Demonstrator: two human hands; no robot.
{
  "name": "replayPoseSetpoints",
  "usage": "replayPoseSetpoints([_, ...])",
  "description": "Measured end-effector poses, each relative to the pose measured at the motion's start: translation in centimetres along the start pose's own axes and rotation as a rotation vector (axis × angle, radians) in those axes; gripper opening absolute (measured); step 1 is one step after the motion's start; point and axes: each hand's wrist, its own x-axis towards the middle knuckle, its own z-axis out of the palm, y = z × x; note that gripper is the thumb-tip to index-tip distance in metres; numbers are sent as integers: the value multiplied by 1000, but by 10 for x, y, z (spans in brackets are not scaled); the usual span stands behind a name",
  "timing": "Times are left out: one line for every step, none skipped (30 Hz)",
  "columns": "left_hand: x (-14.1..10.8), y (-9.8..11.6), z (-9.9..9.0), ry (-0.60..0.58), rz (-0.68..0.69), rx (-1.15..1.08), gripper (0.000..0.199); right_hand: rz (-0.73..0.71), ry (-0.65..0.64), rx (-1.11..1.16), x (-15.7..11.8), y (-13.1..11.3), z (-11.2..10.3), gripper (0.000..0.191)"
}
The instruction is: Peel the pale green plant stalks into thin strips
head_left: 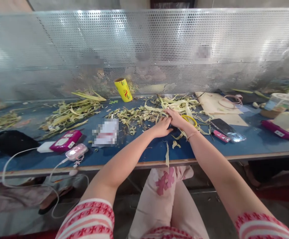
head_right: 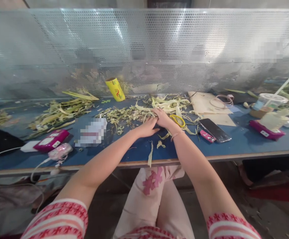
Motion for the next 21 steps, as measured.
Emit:
replayPoseSetpoints([0, 2, 2, -22, -3, 36, 57, -49, -28, -5, 0, 1, 0, 48])
replayPoseSetpoints([0, 2, 4, -28, 5, 64, 57, -86, -47, -7, 1, 3, 0, 44])
replayPoseSetpoints([1, 1, 4, -20, 16, 77, 55, -112, -60, -5, 1, 4, 0, 40])
replayPoseSetpoints([1, 0, 3, -6, 32, 81, 51, -131, -65, 1, 2, 5, 0, 37])
replayPoseSetpoints([1, -2, 2, 14, 48, 79, 46, -143, -62, 8, 2, 5, 1, 35])
replayPoseSetpoints([1, -3, 0, 36, 63, 73, 42, -148, -50, 13, 2, 5, 1, 33])
replayPoseSetpoints([1, -4, -1, 58, 76, 66, 38, -149, -35, 16, 2, 4, 1, 31])
replayPoseSetpoints([2, -5, -2, 78, 87, 60, 36, -148, -23, 20, 2, 3, 1, 30])
replayPoseSetpoints([2, -5, -3, 97, 94, 56, 34, -145, -14, 26, 2, 1, 0, 28])
replayPoseSetpoints([2, -5, -4, 112, 97, 56, 34, -140, -6, 31, 1, 0, 0, 27])
replayPoseSetpoints([2, -5, -4, 123, 95, 57, 34, -132, -1, 38, 1, -2, -1, 26])
replayPoseSetpoints([2, -4, -4, 130, 87, 59, 35, -124, 3, 47, 1, -4, -2, 26])
replayPoseSetpoints([2, -4, -4, 134, 73, 65, 37, -112, 8, 56, 1, -6, -3, 27])
replayPoseSetpoints([2, -4, -4, 137, 57, 73, 39, -96, 15, 67, 1, -8, -4, 28])
replayPoseSetpoints([2, -4, -4, 142, 46, 83, 40, -77, 25, 79, 1, -9, -5, 31])
replayPoseSetpoints([2, -4, -4, 151, 41, 94, 40, -54, 38, 93, 1, -11, -5, 34])
replayPoseSetpoints([2, -4, -3, 161, 44, 104, 39, -26, 52, 111, 2, -13, -6, 36])
replayPoseSetpoints([2, -4, -3, 172, 49, 114, 39, 10, 67, 134, 2, -15, -6, 37])
replayPoseSetpoints([2, -5, -3, 179, 55, 122, 39, 58, 81, 171, 3, -16, -7, 37])
replayPoseSetpoints([2, -5, -4, 177, 58, 130, 39, 125, 92, 229, 3, -18, -7, 37])
replayPoseSetpoints([1, -6, -4, 168, 57, 141, 41, 204, 92, 314, 3, -20, -7, 37])
